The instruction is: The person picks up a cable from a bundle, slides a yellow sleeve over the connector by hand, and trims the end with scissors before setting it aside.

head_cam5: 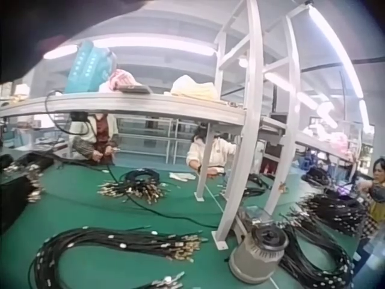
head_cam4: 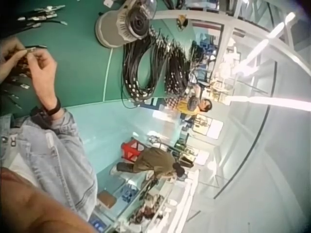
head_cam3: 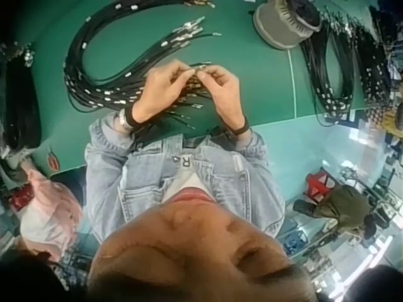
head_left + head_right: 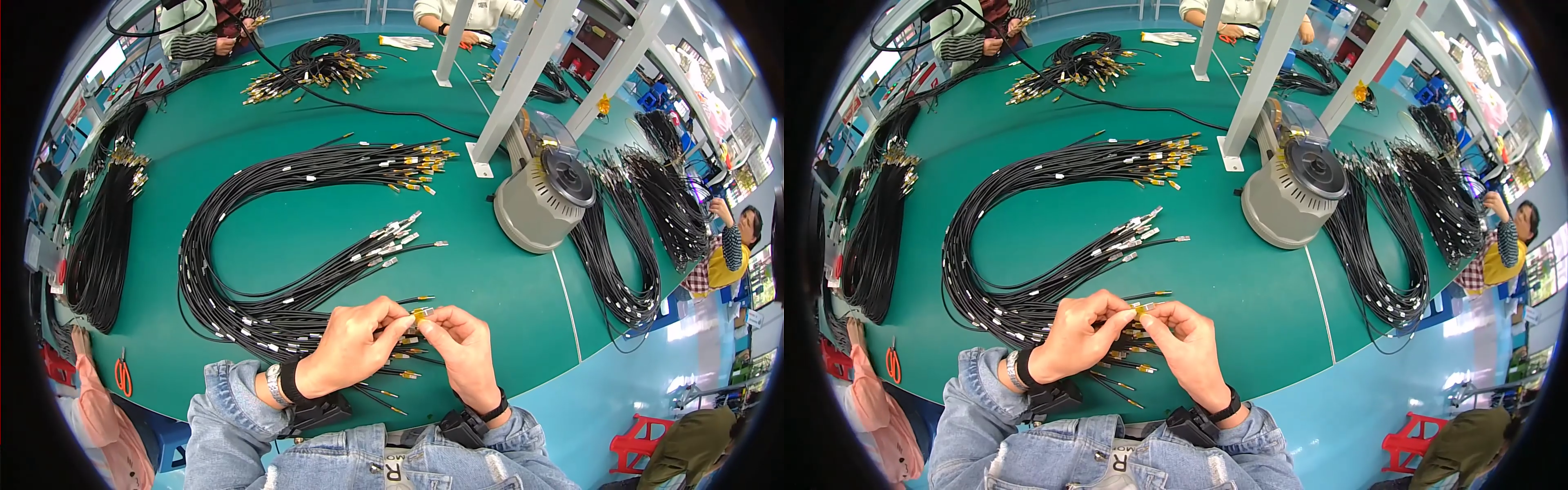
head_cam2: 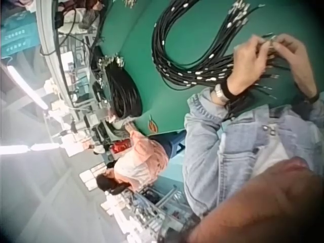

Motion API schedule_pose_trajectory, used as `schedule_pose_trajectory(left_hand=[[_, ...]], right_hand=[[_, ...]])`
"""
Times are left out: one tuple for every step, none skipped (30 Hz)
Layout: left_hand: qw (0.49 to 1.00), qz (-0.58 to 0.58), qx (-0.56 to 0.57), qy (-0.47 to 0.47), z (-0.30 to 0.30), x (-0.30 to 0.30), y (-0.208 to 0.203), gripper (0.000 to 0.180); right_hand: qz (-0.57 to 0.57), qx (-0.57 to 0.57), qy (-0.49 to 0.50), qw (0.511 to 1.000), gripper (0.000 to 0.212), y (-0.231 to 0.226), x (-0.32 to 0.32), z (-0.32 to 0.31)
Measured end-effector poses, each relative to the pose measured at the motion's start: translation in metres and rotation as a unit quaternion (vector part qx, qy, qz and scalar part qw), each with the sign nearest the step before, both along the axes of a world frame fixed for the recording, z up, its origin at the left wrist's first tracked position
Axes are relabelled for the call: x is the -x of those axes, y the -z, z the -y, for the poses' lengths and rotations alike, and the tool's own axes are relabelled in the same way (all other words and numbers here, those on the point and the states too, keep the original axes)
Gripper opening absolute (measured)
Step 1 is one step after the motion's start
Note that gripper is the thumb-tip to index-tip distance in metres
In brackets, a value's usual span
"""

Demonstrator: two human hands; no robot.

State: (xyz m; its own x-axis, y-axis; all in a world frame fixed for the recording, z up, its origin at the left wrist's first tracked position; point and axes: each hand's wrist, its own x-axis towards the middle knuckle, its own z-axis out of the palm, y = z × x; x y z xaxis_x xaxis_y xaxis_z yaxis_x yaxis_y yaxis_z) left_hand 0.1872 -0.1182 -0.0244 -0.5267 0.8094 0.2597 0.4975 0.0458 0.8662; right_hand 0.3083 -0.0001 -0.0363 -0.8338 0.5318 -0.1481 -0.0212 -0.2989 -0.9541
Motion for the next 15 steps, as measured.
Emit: schedule_pose_trajectory(left_hand=[[1.000, 0.000, 0.000, 0.000, 0.0001, 0.0000, 0.0000, 0.009], [1.000, -0.020, -0.001, 0.000, 0.0001, 0.0001, -0.0002, 0.010], [0.999, -0.041, -0.002, 0.000, 0.0002, 0.0003, -0.0006, 0.010], [0.998, -0.062, -0.003, -0.001, 0.0002, 0.0005, -0.0008, 0.010], [0.998, -0.061, -0.003, -0.001, 0.0001, 0.0007, -0.0007, 0.010], [0.999, -0.035, -0.001, 0.007, 0.0001, 0.0009, -0.0005, 0.010], [1.000, -0.008, 0.001, 0.015, 0.0001, 0.0013, -0.0004, 0.010], [1.000, 0.019, 0.003, 0.023, 0.0002, 0.0017, -0.0005, 0.011], [1.000, 0.019, 0.002, 0.023, 0.0003, 0.0022, -0.0014, 0.011], [0.998, 0.049, 0.011, 0.034, 0.0006, 0.0030, -0.0030, 0.011], [0.996, 0.078, 0.019, 0.046, 0.0008, 0.0040, -0.0046, 0.011], [0.992, 0.108, 0.027, 0.058, 0.0007, 0.0050, -0.0055, 0.011], [0.992, 0.108, 0.027, 0.058, 0.0005, 0.0063, -0.0055, 0.011], [0.991, 0.115, 0.028, 0.069, 0.0002, 0.0078, -0.0053, 0.012], [0.989, 0.121, 0.029, 0.078, 0.0006, 0.0089, -0.0056, 0.013]], right_hand=[[0.000, 0.000, 0.001, 1.000, 0.008, -0.0002, -0.0001, 0.0000], [0.001, 0.000, 0.001, 1.000, 0.008, -0.0004, -0.0001, 0.0000], [0.001, 0.000, 0.002, 1.000, 0.008, -0.0006, -0.0002, 0.0001], [0.001, 0.000, 0.002, 1.000, 0.008, -0.0008, -0.0003, 0.0003], [0.000, -0.002, 0.002, 1.000, 0.008, -0.0011, -0.0006, 0.0003], [0.000, -0.005, 0.002, 1.000, 0.007, -0.0014, -0.0009, 0.0003], [-0.001, -0.008, 0.002, 1.000, 0.007, -0.0017, -0.0011, 0.0004], [-0.001, -0.008, 0.002, 1.000, 0.007, -0.0021, -0.0013, 0.0006], [-0.006, -0.011, 0.002, 1.000, 0.007, -0.0025, -0.0014, 0.0007], [-0.011, -0.014, 0.003, 1.000, 0.007, -0.0027, -0.0015, 0.0007], [-0.016, -0.017, 0.003, 1.000, 0.007, -0.0028, -0.0015, 0.0007], [-0.015, -0.018, 0.003, 1.000, 0.007, -0.0028, -0.0016, 0.0006], [-0.017, -0.022, 0.004, 1.000, 0.007, -0.0026, -0.0019, 0.0004], [-0.018, -0.027, 0.006, 0.999, 0.007, -0.0023, -0.0022, 0.0001], [-0.020, -0.032, 0.006, 0.999, 0.007, -0.0023, -0.0023, 0.0002]])
